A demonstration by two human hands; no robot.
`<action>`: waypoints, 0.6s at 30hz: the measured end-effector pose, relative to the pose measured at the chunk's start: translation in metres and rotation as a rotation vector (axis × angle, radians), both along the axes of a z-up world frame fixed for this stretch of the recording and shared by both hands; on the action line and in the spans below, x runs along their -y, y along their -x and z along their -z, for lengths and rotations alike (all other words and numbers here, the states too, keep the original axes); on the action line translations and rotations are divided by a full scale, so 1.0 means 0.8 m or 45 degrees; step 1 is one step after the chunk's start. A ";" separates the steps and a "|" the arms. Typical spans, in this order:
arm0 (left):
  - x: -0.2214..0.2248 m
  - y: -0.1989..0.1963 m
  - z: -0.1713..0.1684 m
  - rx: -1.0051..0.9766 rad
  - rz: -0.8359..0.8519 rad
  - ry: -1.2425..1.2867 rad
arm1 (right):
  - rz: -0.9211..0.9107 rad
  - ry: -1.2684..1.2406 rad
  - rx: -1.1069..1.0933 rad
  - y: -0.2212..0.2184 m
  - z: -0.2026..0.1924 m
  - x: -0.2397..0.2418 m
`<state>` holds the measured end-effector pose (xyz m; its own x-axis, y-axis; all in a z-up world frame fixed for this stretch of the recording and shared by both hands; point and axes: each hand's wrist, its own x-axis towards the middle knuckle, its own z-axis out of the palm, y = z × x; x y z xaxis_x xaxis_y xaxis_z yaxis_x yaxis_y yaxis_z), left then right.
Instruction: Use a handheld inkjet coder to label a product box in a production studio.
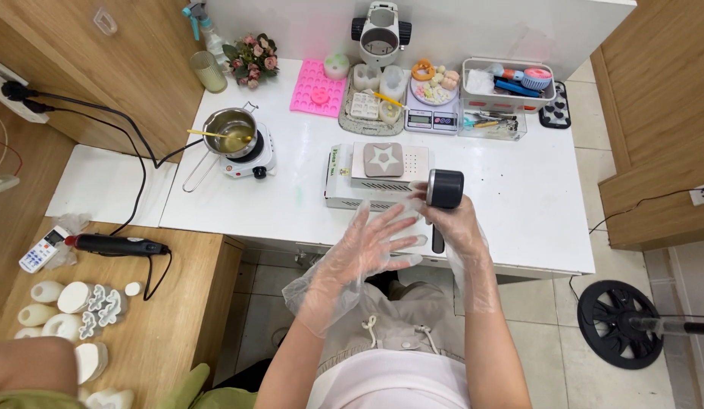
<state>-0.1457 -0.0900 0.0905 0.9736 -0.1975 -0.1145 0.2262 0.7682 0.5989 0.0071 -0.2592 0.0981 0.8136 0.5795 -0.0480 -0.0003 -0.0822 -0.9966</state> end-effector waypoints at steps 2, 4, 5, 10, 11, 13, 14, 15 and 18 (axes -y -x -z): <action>0.003 -0.004 0.004 0.010 -0.008 -0.011 | -0.040 -0.022 0.029 -0.003 0.006 0.003; 0.003 -0.005 0.013 0.002 0.021 0.010 | 0.008 0.061 0.062 -0.003 0.011 0.003; 0.002 -0.006 0.014 0.010 -0.005 -0.008 | -0.017 0.043 0.070 -0.004 0.013 0.003; 0.003 -0.006 0.015 0.004 0.059 0.029 | 0.161 0.100 0.134 -0.010 0.031 0.012; 0.001 -0.005 0.015 0.004 0.050 0.027 | 0.152 0.098 0.135 -0.010 0.030 0.008; 0.004 -0.004 0.017 0.016 0.091 0.006 | 0.228 0.046 0.176 -0.011 0.026 0.009; 0.005 -0.003 0.014 0.014 0.100 0.017 | 0.237 0.058 0.175 -0.009 0.021 0.007; 0.006 -0.002 0.012 0.029 0.056 0.017 | 0.253 0.085 0.167 -0.008 0.016 0.005; 0.006 -0.010 0.011 0.050 -0.050 0.107 | 0.287 0.156 0.137 -0.006 0.013 0.011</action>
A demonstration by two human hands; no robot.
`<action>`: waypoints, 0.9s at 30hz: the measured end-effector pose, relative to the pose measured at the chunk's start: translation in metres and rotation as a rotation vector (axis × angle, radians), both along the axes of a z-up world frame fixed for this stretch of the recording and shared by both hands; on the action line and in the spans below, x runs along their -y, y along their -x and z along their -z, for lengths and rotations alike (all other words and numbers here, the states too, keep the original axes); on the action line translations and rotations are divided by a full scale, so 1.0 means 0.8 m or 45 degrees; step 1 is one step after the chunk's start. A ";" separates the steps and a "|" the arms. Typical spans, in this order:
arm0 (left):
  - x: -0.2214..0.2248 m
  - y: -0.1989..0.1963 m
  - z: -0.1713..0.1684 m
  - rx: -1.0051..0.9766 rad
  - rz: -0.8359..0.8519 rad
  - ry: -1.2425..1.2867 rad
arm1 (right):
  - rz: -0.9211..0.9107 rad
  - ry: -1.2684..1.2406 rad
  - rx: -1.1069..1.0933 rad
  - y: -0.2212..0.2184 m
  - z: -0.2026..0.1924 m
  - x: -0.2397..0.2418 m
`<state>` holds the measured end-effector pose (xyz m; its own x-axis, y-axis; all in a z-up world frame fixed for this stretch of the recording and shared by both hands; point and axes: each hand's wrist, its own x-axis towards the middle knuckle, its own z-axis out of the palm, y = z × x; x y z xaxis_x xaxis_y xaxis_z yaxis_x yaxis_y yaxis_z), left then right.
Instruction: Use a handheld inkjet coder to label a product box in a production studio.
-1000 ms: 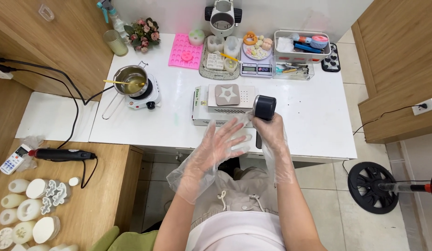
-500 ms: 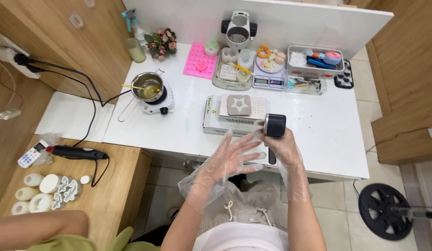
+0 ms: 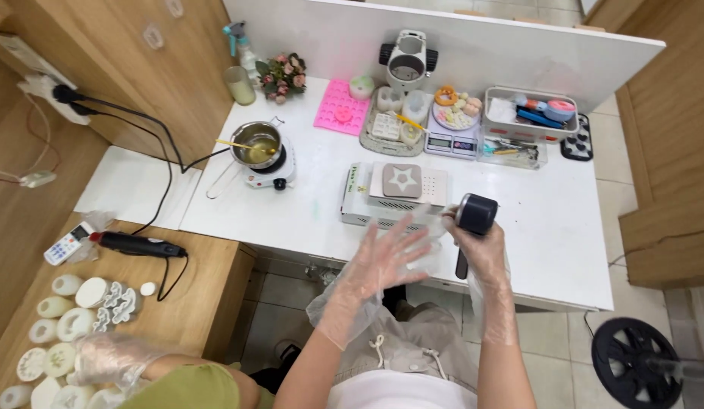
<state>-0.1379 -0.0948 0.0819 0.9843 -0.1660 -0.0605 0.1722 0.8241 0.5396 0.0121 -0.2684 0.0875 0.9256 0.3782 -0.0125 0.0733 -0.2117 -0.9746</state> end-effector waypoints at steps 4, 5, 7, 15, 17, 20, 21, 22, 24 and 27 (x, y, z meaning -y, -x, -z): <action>-0.011 -0.010 0.001 -0.009 -0.223 0.210 | -0.093 -0.010 -0.089 0.006 0.002 -0.002; -0.011 -0.011 -0.001 -0.016 -0.212 0.217 | -0.081 -0.003 -0.095 0.008 -0.002 -0.002; -0.014 -0.011 -0.004 -0.013 -0.254 0.246 | -0.145 -0.037 -0.155 0.013 -0.008 -0.005; -0.019 -0.006 -0.011 -0.003 -0.239 0.259 | -0.151 -0.043 -0.103 0.010 0.012 -0.010; -0.023 -0.007 -0.011 -0.006 -0.236 0.257 | -0.130 -0.062 -0.095 0.004 0.018 -0.012; -0.024 0.001 -0.005 -0.002 -0.236 0.275 | -0.039 -0.112 -0.038 0.008 0.014 -0.009; -0.024 0.004 -0.003 0.003 -0.234 0.273 | -0.013 -0.094 -0.030 0.013 0.008 -0.008; -0.027 0.000 -0.005 0.023 -0.225 0.261 | 0.019 -0.085 -0.007 0.012 -0.003 -0.011; -0.028 0.002 -0.012 0.008 -0.252 0.249 | 0.009 -0.051 -0.017 0.019 -0.008 -0.008; -0.038 -0.005 -0.023 0.000 -0.265 0.204 | -0.006 -0.070 -0.003 0.016 -0.015 -0.014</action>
